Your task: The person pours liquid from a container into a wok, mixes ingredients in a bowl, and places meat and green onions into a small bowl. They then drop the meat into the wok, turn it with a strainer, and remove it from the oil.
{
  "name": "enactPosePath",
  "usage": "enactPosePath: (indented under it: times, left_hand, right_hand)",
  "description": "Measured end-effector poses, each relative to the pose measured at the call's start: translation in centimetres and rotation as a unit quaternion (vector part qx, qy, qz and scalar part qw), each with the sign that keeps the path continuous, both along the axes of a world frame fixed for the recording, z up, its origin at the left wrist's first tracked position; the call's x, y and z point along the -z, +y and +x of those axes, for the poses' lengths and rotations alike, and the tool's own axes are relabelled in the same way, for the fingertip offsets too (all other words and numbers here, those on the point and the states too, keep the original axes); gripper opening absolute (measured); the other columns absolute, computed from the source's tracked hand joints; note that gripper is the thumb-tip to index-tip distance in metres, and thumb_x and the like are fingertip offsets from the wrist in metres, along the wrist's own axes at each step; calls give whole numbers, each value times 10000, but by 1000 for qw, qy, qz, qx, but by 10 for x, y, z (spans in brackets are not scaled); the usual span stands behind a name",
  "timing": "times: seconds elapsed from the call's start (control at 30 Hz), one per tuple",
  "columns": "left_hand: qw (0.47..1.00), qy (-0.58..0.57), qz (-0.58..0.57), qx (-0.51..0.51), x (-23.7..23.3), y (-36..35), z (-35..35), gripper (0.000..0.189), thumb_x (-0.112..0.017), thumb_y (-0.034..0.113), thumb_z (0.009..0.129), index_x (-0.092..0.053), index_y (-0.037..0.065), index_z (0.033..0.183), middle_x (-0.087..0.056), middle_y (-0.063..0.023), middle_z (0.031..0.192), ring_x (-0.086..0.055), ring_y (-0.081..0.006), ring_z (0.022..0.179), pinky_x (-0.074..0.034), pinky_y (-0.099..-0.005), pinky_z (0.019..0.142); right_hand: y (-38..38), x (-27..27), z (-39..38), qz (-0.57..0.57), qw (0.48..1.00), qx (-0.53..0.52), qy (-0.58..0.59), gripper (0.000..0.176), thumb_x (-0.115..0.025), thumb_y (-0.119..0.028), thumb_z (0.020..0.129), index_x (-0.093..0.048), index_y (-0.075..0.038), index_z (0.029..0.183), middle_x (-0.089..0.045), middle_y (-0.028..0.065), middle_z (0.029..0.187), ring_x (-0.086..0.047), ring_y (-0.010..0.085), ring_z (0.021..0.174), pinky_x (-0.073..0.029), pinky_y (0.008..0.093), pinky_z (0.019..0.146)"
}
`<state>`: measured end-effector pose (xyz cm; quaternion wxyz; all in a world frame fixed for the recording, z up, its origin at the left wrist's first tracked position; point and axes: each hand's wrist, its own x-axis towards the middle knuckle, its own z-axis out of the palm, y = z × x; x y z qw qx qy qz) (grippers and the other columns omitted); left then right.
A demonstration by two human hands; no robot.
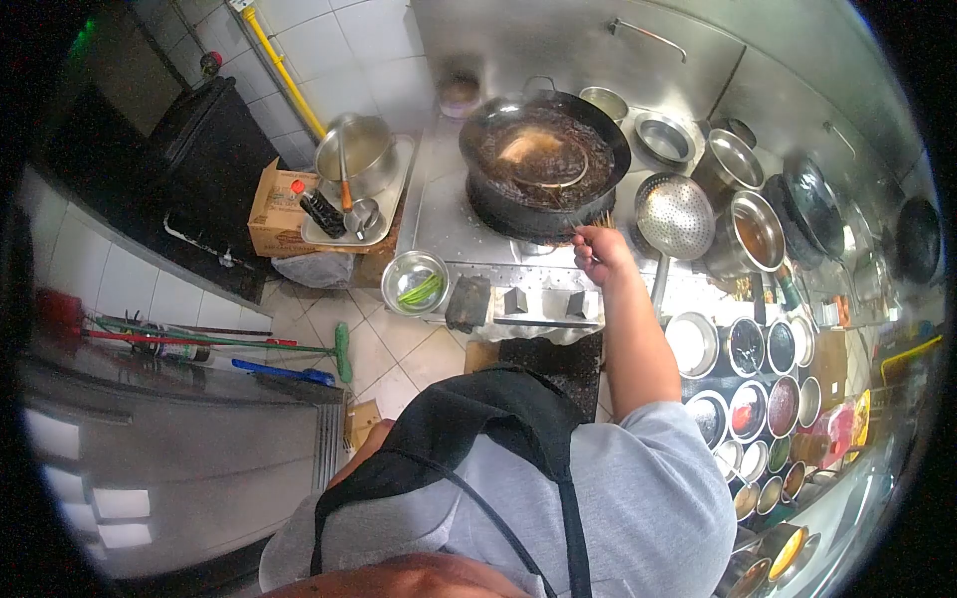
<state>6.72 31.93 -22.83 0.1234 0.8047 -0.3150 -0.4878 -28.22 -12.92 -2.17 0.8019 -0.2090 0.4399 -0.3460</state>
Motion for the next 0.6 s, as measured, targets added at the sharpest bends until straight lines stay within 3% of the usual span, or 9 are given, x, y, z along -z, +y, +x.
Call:
enactPosePath:
  times: [0.17,0.3,0.4,0.47,0.6]
  left_hand:
    - [1000,-20,-12,15,4,-7,-3,277,-515,275,820,-606,14,825,-590,-95,660,-559,-175,526,-461,-313,486]
    - [999,-16,-26,35,1,-9,-4,294,-512,296,829,-600,17,851,-587,-89,657,-556,-169,516,-466,-308,497]
    - [998,39,-13,-45,24,3,1,293,-495,290,843,-600,17,851,-589,-90,663,-563,-167,525,-473,-304,507]
    - [995,-20,-19,98,35,9,8,285,-501,285,845,-606,20,851,-594,-90,672,-577,-174,552,-475,-302,506]
    - [999,-29,1,31,27,10,2,272,-508,281,840,-617,32,843,-599,-96,672,-586,-180,560,-476,-307,506]
  right_hand:
    - [-16,7,3,-18,998,-15,58,147,-461,-93,875,-436,-44,738,-447,26,568,-357,89,391,-270,225,355]
    - [-13,4,-3,-1,999,-44,32,174,-464,-102,877,-432,-48,714,-436,24,563,-357,90,393,-270,227,354]
    - [-13,6,-1,-13,999,10,31,179,-461,-107,883,-432,-47,717,-433,25,562,-360,91,398,-274,228,355]
    - [-6,-3,10,-26,998,-9,63,199,-447,-125,899,-435,-45,717,-432,24,560,-368,91,403,-284,228,357]
    - [1,-14,8,-32,995,-4,89,219,-431,-175,911,-515,6,823,-520,60,609,-436,132,424,-353,225,388]
